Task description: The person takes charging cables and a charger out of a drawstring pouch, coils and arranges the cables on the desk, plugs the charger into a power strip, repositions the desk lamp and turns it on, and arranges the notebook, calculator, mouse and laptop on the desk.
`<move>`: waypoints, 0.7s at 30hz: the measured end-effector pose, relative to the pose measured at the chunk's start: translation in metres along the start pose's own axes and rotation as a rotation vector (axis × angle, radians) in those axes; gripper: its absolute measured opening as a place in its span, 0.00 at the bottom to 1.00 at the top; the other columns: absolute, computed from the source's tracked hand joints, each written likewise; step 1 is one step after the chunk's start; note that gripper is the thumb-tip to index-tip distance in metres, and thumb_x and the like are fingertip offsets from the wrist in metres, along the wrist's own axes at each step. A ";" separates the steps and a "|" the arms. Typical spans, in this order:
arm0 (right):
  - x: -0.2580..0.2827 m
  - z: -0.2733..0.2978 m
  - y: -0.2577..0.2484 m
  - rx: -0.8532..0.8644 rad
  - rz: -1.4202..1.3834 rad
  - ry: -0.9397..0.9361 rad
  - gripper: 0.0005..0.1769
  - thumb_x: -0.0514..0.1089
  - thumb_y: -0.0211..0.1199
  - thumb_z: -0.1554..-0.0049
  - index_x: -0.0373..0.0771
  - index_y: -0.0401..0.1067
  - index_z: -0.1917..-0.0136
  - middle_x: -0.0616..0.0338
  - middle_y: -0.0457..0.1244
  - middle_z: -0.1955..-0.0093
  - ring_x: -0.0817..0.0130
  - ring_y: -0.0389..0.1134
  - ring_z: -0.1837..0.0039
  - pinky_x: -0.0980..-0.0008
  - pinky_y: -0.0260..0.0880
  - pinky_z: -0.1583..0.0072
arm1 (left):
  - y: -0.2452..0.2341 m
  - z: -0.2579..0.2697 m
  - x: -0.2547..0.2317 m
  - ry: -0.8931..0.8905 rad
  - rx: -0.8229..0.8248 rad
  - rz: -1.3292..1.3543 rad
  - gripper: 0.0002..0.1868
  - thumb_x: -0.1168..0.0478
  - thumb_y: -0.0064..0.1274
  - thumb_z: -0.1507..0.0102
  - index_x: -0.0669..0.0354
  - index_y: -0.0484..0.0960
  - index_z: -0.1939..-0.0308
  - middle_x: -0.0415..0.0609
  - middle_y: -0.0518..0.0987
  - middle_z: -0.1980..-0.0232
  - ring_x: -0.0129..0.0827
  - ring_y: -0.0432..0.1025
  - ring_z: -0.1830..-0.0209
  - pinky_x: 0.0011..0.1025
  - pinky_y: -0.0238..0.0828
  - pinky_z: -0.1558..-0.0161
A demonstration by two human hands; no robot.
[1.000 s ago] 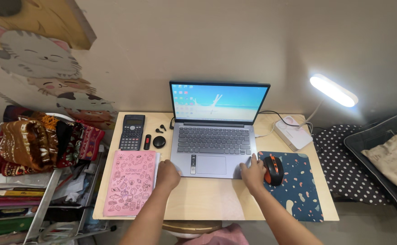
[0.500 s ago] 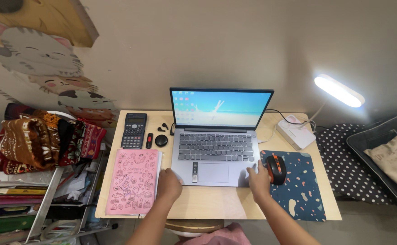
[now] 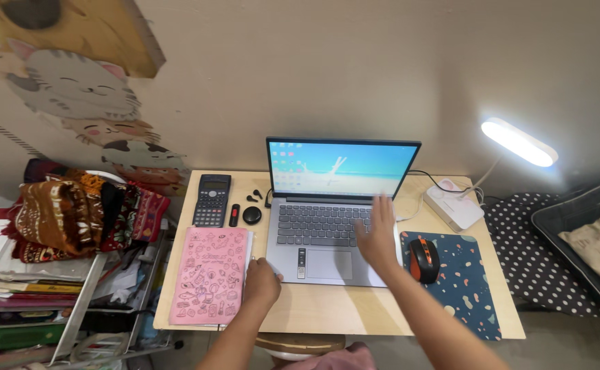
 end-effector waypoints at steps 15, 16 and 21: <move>0.040 -0.143 0.011 0.164 0.396 -0.155 0.50 0.64 0.54 0.38 0.39 0.36 0.16 0.52 0.32 0.12 0.53 0.31 0.14 0.45 0.31 0.20 | 0.009 -0.005 0.005 0.031 -0.019 -0.003 0.24 0.62 0.63 0.41 0.69 0.70 0.47 0.63 0.69 0.40 0.53 0.66 0.36 0.41 0.65 0.36; 0.038 -0.148 0.011 0.191 0.410 -0.148 0.51 0.64 0.54 0.39 0.40 0.36 0.16 0.52 0.31 0.13 0.53 0.30 0.14 0.45 0.31 0.20 | 0.010 -0.005 0.005 0.032 -0.021 -0.002 0.25 0.62 0.63 0.41 0.69 0.70 0.46 0.63 0.69 0.39 0.53 0.66 0.36 0.41 0.65 0.36; 0.034 -0.167 0.011 0.303 0.437 -0.122 0.53 0.66 0.54 0.39 0.41 0.34 0.16 0.53 0.30 0.13 0.55 0.30 0.14 0.46 0.30 0.20 | 0.010 -0.007 0.005 0.023 -0.012 -0.012 0.26 0.61 0.63 0.41 0.69 0.68 0.45 0.64 0.68 0.39 0.53 0.65 0.35 0.40 0.65 0.36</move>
Point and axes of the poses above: each hand's wrist, its own z-axis away from the middle knuckle, its own y-axis out of the palm, x = y × z, the point moved 1 cm from there along -z, towards the middle knuckle
